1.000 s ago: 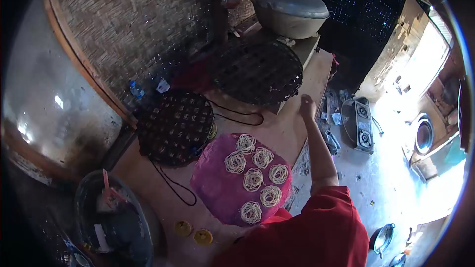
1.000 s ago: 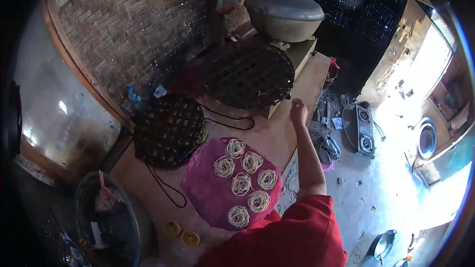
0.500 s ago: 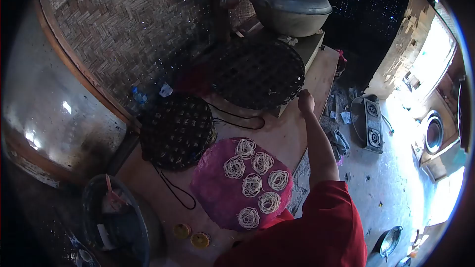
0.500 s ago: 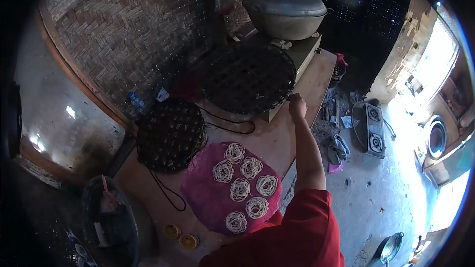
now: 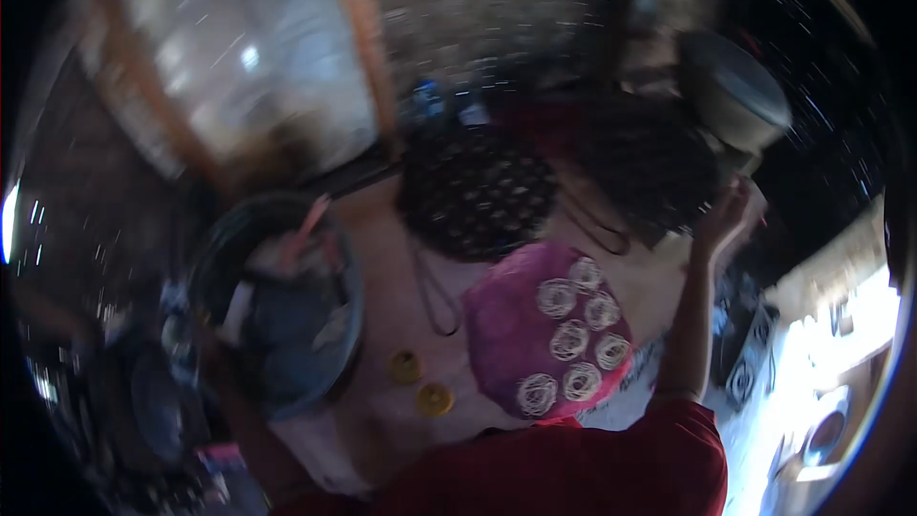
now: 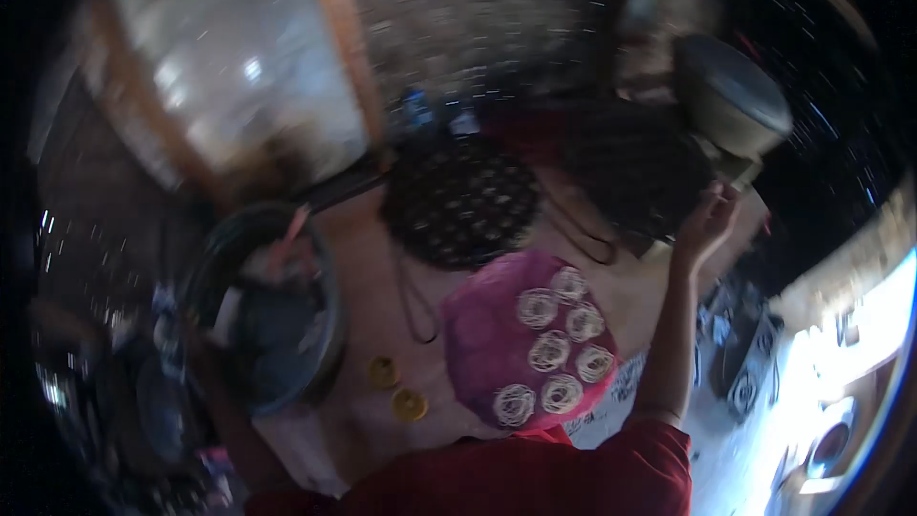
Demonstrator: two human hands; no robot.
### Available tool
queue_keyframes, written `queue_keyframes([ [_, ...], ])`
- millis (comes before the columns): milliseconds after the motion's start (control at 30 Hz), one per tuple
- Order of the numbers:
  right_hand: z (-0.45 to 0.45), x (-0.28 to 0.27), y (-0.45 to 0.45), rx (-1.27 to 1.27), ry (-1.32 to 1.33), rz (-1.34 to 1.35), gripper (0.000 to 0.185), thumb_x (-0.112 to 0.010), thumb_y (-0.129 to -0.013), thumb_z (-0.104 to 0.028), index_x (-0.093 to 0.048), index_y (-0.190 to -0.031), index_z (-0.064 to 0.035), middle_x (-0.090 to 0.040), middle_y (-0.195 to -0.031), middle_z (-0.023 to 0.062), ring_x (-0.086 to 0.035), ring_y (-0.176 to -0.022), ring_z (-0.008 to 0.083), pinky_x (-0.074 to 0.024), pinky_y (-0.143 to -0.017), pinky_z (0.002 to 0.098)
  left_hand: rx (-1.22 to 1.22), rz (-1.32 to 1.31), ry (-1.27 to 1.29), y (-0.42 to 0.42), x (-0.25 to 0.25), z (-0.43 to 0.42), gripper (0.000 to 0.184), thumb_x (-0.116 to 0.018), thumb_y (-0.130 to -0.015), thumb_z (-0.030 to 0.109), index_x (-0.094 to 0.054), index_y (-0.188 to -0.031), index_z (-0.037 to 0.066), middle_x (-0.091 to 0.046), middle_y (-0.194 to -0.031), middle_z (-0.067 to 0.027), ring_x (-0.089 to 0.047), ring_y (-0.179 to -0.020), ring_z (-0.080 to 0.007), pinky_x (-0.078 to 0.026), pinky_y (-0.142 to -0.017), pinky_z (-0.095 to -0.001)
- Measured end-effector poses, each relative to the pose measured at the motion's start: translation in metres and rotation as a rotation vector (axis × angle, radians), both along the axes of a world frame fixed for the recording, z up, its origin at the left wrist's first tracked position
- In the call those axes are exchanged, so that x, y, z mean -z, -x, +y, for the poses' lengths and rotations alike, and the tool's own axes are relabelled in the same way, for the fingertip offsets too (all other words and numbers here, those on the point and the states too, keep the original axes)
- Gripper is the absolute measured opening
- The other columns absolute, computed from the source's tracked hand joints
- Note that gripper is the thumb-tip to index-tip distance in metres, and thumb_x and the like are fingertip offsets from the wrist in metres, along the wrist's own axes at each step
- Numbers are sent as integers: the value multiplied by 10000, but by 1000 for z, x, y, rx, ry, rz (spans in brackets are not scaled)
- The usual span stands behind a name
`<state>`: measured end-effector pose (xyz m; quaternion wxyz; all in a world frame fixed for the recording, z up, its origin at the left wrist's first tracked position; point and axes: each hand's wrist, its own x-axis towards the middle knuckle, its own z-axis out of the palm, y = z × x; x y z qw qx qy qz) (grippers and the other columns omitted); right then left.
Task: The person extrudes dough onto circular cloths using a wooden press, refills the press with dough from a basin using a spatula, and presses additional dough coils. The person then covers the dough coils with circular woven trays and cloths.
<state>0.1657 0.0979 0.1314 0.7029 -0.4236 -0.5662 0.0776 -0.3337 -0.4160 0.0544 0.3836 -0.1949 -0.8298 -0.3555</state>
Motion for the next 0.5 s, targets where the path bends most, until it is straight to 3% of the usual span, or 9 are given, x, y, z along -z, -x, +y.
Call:
queue_keyframes([
  [67, -60, -55, 80, -371, -160, 11, 169, -501, -938, -145, -561, -1014, -6, -562, -926, 60, -516, -859, 112, -427, -772, 257, -78, 57, -11, 2, -3, -26, 567, -734, -715, 228, -485, -1177, 14, -571, -1054, -159, -541, -970, -317, -423, -867, -376],
  [133, -119, -85, 142, -709, -221, -203, 152, -530, -917, -135, -583, -994, -16, -568, -949, 71, -524, -888, 123, -423, -796, 255, -131, 118, -10, 4, -9, -43, 573, -734, -715, 227, -483, -1184, 13, -571, -1060, -162, -541, -975, -319, -423, -871, -377],
  [200, -179, -98, 202, -1039, -276, -490, 132, -600, -846, -89, -605, -968, -37, -585, -967, 88, -550, -917, 167, -423, -824, 286, -170, 135, 52, -5, -27, -44, 580, -733, -716, 225, -480, -1192, 11, -570, -1066, -164, -540, -980, -321, -423, -876, -377],
  [267, -237, -101, 258, -1197, -443, -939, 268, -691, -707, -45, -627, -965, -78, -610, -1009, 73, -550, -997, 268, -403, -872, 387, -156, 13, 162, -32, -68, -33, 508, -726, -695, 197, -508, -1113, 9, -537, -1069, -155, -510, -992, -323, -427, -842, -384],
  [300, -257, -89, 290, -1374, -528, -1015, 265, -684, -741, -146, -632, -998, -107, -616, -1002, 60, -542, -989, 268, -382, -878, 392, -84, -18, 114, -34, -75, -34, 449, -718, -690, 190, -522, -1057, 20, -527, -1021, -144, -500, -973, -317, -424, -826, -387],
  [367, -289, -49, 344, -1252, -708, -1349, 209, -653, -750, -232, -666, -906, -93, -612, -995, 73, -524, -1033, 237, -363, -903, 395, -35, -62, 58, -30, -76, -36, 391, -709, -685, 182, -537, -1002, 30, -518, -973, -132, -491, -953, -311, -421, -809, -390],
  [433, -299, -8, 389, -969, -881, -1820, 195, -625, -724, -268, -685, -818, -109, -620, -991, 57, -502, -1066, 215, -348, -909, 388, -17, -42, -10, -24, -70, -36, 280, -686, -699, 180, -542, -898, 47, -487, -880, -121, -482, -886, -294, -417, -770, -394],
  [500, -302, 24, 411, -931, -1004, -1966, 174, -612, -717, -263, -682, -770, -113, -635, -940, 58, -543, -1013, 209, -381, -864, 389, 47, -74, -22, -28, -75, -37, 301, -713, -688, 226, -554, -871, 48, -500, -881, -112, -495, -868, -281, -429, -745, -384],
])
